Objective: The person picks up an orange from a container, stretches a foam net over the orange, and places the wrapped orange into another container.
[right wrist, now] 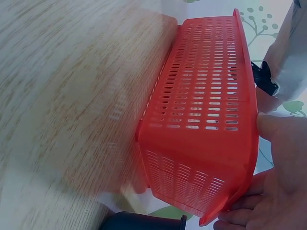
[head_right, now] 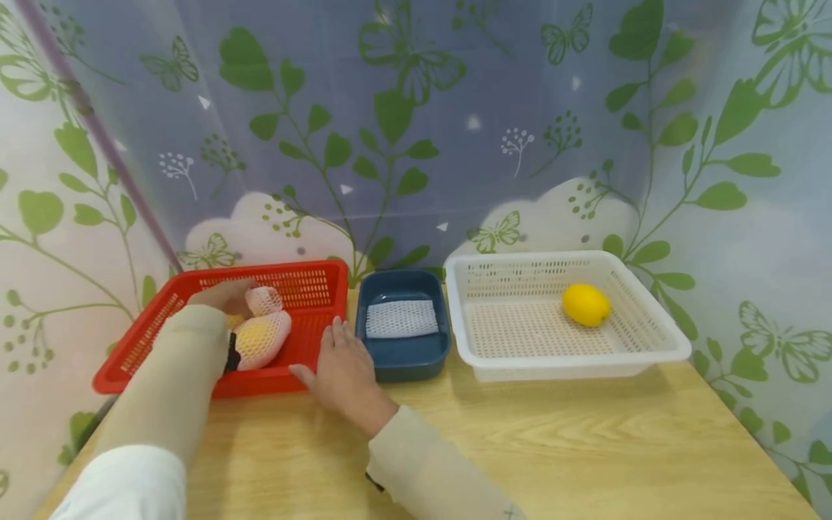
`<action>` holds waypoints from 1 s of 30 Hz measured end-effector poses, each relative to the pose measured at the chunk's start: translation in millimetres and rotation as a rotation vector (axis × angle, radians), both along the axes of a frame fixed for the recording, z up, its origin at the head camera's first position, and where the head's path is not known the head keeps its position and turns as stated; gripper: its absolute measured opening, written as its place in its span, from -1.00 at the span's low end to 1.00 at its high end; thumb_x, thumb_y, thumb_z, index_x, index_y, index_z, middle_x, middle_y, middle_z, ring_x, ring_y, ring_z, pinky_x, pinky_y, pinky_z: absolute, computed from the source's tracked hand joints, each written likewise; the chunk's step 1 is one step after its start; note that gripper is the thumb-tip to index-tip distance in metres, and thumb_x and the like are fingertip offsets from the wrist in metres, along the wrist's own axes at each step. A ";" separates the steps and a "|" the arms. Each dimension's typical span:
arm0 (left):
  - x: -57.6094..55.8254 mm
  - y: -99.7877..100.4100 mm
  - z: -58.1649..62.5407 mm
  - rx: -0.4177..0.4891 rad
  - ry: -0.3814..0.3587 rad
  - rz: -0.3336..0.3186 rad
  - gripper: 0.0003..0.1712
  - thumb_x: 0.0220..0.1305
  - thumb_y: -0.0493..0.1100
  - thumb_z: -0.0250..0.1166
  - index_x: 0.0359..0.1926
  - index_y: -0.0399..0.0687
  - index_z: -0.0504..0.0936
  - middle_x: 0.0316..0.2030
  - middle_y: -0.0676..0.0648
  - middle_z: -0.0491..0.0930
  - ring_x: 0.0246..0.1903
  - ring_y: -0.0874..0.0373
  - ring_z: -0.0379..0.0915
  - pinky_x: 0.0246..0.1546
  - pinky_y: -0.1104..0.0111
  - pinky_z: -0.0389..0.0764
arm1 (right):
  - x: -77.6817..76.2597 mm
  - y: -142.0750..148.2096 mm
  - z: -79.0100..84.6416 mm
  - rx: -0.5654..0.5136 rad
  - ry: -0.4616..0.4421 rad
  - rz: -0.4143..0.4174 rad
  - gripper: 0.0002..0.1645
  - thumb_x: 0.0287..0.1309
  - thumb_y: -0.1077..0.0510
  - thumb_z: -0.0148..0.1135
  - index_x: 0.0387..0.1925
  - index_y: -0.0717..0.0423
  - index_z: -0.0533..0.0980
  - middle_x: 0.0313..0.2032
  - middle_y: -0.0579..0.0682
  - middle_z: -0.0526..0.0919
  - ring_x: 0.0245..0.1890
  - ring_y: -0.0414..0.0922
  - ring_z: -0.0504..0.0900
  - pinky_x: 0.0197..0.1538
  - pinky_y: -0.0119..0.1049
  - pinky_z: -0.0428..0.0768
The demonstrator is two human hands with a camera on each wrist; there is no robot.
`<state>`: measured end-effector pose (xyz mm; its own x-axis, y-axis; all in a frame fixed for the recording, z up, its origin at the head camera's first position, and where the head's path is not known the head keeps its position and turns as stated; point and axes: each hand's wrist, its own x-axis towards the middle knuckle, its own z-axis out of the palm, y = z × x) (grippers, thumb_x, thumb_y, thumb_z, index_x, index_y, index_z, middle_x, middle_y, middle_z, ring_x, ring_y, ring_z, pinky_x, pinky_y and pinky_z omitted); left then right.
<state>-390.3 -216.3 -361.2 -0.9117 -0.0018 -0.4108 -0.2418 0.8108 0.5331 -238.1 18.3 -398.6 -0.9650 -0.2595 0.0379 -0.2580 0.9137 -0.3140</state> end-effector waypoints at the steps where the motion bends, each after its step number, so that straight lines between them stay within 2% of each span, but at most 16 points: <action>1: -0.6 -0.7 1.6 -0.031 0.012 -0.039 -0.12 0.20 -0.23 0.37 0.47 -0.03 0.14 0.37 -0.28 0.18 0.28 -0.25 0.11 0.23 -0.22 0.25 | 0.2 -0.6 0.7 0.002 0.003 0.001 0.05 0.23 -0.41 0.04 0.46 0.22 0.09 0.49 0.12 0.03 0.48 0.04 0.02 0.45 -0.14 0.12; 4: -2.9 -1.0 6.9 -0.205 0.096 -0.215 -0.11 0.23 -0.11 0.37 0.46 -0.15 0.11 0.37 -0.32 0.20 0.31 -0.29 0.12 0.25 -0.22 0.22 | -0.2 -1.8 1.7 0.008 0.010 0.001 0.05 0.24 -0.41 0.03 0.46 0.23 0.09 0.49 0.12 0.03 0.48 0.04 0.02 0.45 -0.14 0.11; 7: -5.2 0.3 11.4 -0.301 0.157 -0.323 -0.12 0.29 0.02 0.30 0.46 -0.21 0.10 0.38 -0.35 0.19 0.33 -0.31 0.11 0.25 -0.21 0.22 | -0.6 -1.8 2.1 0.025 0.023 0.002 0.04 0.25 -0.41 0.00 0.45 0.24 0.10 0.48 0.13 0.04 0.48 0.04 0.02 0.45 -0.14 0.11; 13: -7.8 6.7 26.3 -0.358 0.138 -0.374 -0.14 0.42 0.19 0.07 0.47 -0.27 0.05 0.40 -0.40 0.08 0.35 -0.35 0.03 0.28 -0.21 0.17 | -2.8 3.8 1.6 -0.001 0.033 0.037 0.05 0.24 -0.42 0.01 0.45 0.26 0.11 0.47 0.15 0.07 0.47 0.05 0.06 0.43 -0.13 0.16; 17: -8.7 17.1 39.6 -0.356 0.207 -0.443 -0.20 0.47 0.16 -0.02 0.42 -0.38 0.11 0.36 -0.45 0.14 0.33 -0.38 0.07 0.31 -0.18 0.14 | -6.9 21.0 1.4 -0.086 0.040 0.094 0.03 0.28 -0.40 -0.02 0.45 0.26 0.10 0.47 0.15 0.09 0.45 0.06 0.10 0.40 -0.11 0.22; 19: -5.5 21.9 45.6 -0.338 0.232 -0.474 -0.23 0.48 0.14 -0.01 0.40 -0.39 0.15 0.34 -0.46 0.18 0.31 -0.38 0.10 0.30 -0.17 0.15 | -5.5 32.3 4.0 -0.127 0.048 0.128 0.00 0.31 -0.38 -0.04 0.45 0.28 0.09 0.47 0.16 0.09 0.44 0.06 0.12 0.40 -0.09 0.23; 22: 5.5 25.5 52.9 -0.311 0.259 -0.515 -0.26 0.47 0.15 0.00 0.39 -0.34 0.19 0.32 -0.43 0.24 0.30 -0.37 0.14 0.29 -0.17 0.18 | 3.2 49.7 12.6 -0.161 0.055 0.177 -0.02 0.33 -0.35 -0.04 0.45 0.28 0.08 0.47 0.17 0.08 0.45 0.07 0.11 0.40 -0.05 0.21; 24: 15.8 28.1 57.5 -0.282 0.285 -0.541 -0.27 0.46 0.15 0.01 0.39 -0.31 0.20 0.33 -0.41 0.24 0.31 -0.36 0.13 0.30 -0.18 0.15 | 11.4 62.8 20.7 -0.141 0.073 0.200 -0.03 0.33 -0.34 -0.02 0.45 0.27 0.08 0.47 0.16 0.07 0.45 0.06 0.10 0.41 -0.05 0.20; 30: 57.8 31.0 68.9 -0.211 0.403 -0.604 -0.27 0.44 0.13 0.07 0.41 -0.25 0.19 0.36 -0.38 0.19 0.34 -0.34 0.06 0.31 -0.20 0.11 | 29.8 104.3 43.9 -0.026 0.107 0.270 -0.07 0.37 -0.30 -0.03 0.46 0.27 0.07 0.47 0.17 0.06 0.43 0.10 0.13 0.39 0.00 0.22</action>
<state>-332.4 -185.3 -292.3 -0.8585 0.5046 -0.0914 0.4584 0.8349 0.3046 -208.4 122.7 -354.8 -0.8515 -0.5037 0.1459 -0.5234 0.7997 -0.2942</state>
